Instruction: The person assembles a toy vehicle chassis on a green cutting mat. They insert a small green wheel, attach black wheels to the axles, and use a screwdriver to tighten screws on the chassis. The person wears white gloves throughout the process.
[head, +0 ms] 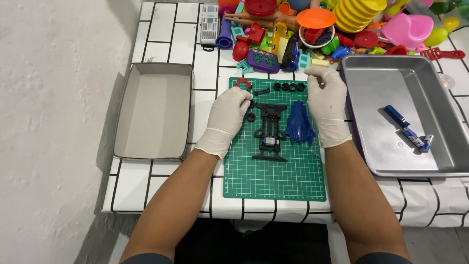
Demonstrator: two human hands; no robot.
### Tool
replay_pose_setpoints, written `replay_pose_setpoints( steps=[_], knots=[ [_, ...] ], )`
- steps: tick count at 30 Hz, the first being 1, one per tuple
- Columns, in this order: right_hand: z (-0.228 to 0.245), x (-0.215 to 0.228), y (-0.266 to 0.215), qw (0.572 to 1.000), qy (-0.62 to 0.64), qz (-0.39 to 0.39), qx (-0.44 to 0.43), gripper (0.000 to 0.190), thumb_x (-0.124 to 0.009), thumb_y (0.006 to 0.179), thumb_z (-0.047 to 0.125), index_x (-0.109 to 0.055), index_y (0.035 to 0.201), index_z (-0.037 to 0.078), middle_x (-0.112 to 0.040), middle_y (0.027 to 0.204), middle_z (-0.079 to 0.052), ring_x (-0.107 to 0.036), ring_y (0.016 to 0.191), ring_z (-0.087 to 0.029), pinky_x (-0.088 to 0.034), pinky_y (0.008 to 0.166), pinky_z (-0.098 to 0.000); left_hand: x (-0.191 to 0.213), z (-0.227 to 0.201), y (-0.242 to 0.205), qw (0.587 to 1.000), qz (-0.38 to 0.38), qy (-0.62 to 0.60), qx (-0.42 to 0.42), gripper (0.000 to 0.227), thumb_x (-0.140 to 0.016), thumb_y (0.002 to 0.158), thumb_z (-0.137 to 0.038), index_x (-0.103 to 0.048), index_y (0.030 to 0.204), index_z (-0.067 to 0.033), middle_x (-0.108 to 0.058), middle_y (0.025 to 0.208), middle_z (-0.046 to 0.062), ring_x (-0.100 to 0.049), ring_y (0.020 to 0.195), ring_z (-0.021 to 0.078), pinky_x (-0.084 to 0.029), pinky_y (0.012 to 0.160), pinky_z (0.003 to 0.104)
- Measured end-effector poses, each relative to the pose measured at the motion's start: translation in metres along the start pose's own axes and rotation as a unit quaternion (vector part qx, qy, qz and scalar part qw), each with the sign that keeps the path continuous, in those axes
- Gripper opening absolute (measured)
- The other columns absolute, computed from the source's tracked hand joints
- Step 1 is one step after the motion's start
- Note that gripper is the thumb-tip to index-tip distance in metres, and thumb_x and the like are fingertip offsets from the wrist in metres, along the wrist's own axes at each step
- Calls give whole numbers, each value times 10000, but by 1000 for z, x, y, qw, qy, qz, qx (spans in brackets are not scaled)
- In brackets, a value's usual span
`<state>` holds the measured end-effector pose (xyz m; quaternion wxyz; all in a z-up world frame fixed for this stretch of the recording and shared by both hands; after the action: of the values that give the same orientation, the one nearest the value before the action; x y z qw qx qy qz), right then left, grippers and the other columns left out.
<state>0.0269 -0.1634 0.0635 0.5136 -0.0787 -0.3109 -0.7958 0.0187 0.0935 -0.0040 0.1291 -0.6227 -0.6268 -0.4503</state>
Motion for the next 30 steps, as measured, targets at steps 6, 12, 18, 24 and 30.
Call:
replay_pose_setpoints(
  steps=[6,12,18,24,30],
  knots=[
    [-38,-30,12,983,-126,110,76,260,-762,903,118,-799,1107,276,-631,1123,-17,-634,1099,-267,-546,954,-396,21,-55,24,999,7,8,-42,117,-649,974,-207,-709,1073,-225,-676,1017,-28,-632,1075,178,-480,1010,336],
    [-23,-42,5,965,-192,166,64,251,-793,885,174,-778,1135,188,-610,1166,-76,-606,1158,-347,-580,959,-428,-41,-67,73,984,78,143,-65,142,-696,864,-205,-685,1002,-175,-644,902,30,-638,985,278,-532,896,421],
    [-31,-50,6,948,-254,189,33,221,-758,908,219,-772,1128,219,-571,1177,-5,-580,1192,-279,-565,988,-432,-89,-46,100,970,136,199,-24,95,-703,811,-162,-726,903,-166,-687,806,32,-668,903,287,-558,800,413],
    [-33,-36,10,959,-237,103,117,209,-804,864,215,-758,1066,192,-584,1109,-13,-584,1109,-263,-537,908,-399,-6,-82,75,996,67,53,-12,156,-706,882,-152,-744,1033,-167,-706,914,50,-682,922,238,-554,843,370],
    [51,-17,-27,976,95,99,167,268,-752,931,70,-720,1187,144,-655,1017,-38,-640,930,-163,-562,841,-300,26,-60,22,871,-36,-476,117,240,-701,942,-68,-724,1174,-126,-735,1116,49,-658,1042,107,-544,962,280]
  ],
)
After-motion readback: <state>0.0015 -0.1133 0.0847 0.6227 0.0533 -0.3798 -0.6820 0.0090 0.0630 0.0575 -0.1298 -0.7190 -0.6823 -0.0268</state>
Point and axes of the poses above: each hand's wrist, its own y-axis towards the middle knuckle, its own x-axis out of the back of the hand, z = x × y, the point moved 7 cm from there along y, towards the middle knuckle
